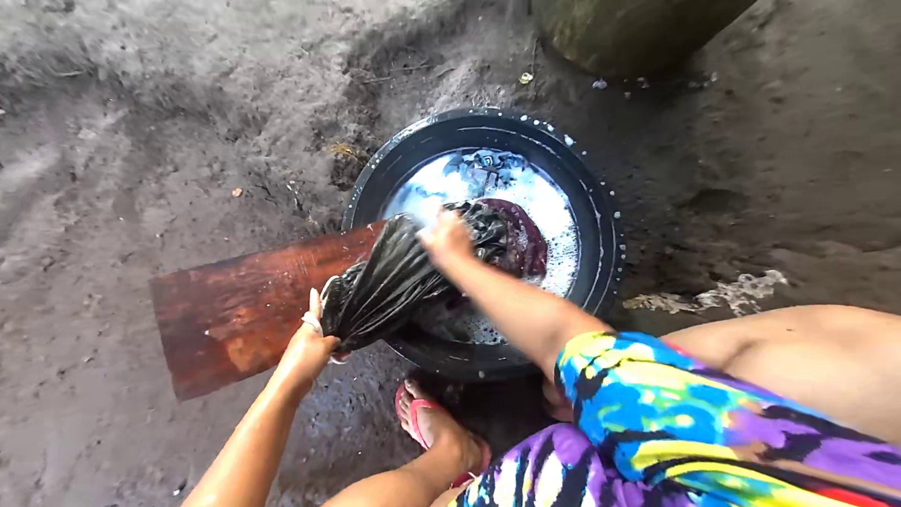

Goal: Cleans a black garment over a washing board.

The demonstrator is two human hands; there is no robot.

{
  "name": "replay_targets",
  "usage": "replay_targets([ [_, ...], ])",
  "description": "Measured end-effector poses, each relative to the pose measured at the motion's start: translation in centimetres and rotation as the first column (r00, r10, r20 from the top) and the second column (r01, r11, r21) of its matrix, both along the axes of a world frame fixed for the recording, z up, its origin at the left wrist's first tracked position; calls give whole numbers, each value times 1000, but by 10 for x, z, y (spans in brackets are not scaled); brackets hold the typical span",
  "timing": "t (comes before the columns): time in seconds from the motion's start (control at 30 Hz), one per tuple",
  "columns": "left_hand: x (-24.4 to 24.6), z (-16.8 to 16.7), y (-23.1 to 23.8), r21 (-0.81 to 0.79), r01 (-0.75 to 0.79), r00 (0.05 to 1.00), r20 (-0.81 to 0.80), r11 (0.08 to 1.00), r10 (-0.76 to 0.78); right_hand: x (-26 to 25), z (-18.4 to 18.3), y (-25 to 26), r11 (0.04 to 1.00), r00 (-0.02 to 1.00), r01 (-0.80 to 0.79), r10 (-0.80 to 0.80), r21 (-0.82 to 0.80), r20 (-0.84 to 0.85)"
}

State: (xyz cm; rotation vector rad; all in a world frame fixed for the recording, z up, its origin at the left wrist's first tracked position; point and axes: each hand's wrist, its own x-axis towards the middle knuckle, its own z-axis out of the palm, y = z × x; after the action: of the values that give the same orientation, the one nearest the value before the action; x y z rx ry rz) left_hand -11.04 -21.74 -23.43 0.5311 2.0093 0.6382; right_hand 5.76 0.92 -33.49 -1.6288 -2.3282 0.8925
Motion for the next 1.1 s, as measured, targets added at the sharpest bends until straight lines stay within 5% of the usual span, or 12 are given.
replay_targets([
  [0.1, -2, -1, -2, -31, 55, 998, -11, 998, -56, -38, 32, -113, 909, 885, -416, 407, 9, -226],
  [0.17, -7, 0, -6, -51, 100, 994, -31, 994, -102, -30, 37, -114, 851, 827, -523, 492, -50, -271],
  [0.27, -4, 2, -11, -35, 123, 990, -63, 992, -125, 19, 0, -32, 961, 957, -278, 275, -13, -95],
  [0.37, 5, 18, -2, 49, 128, 991, -38, 991, -126, 63, -15, 55, 986, 995, 23, -6, -164, 102],
  [0.5, 15, 36, 16, 217, -90, 988, 146, 972, 59, 83, 2, 78, 872, 965, 175, -244, -457, -98],
  [0.67, 31, 58, 42, 406, -247, 939, 325, 880, 114, 87, 6, 46, 837, 981, 42, -138, -546, -135],
  [0.73, 28, 80, 44, 547, -266, 920, 389, 793, 40, 99, 22, 50, 813, 940, -12, -189, -582, -283],
  [0.9, 27, 103, 45, 822, -260, 913, 380, 507, -147, 150, 86, 73, 758, 592, -361, -265, -544, -761],
  [1.0, 66, 69, 57, 702, -212, 878, 443, 680, -184, 152, 123, 81, 686, 437, -566, -222, -458, -872],
  [1.1, 76, 56, 64, 574, -121, 876, 445, 810, -184, 157, 134, 88, 764, 500, -438, -230, -473, -835],
])
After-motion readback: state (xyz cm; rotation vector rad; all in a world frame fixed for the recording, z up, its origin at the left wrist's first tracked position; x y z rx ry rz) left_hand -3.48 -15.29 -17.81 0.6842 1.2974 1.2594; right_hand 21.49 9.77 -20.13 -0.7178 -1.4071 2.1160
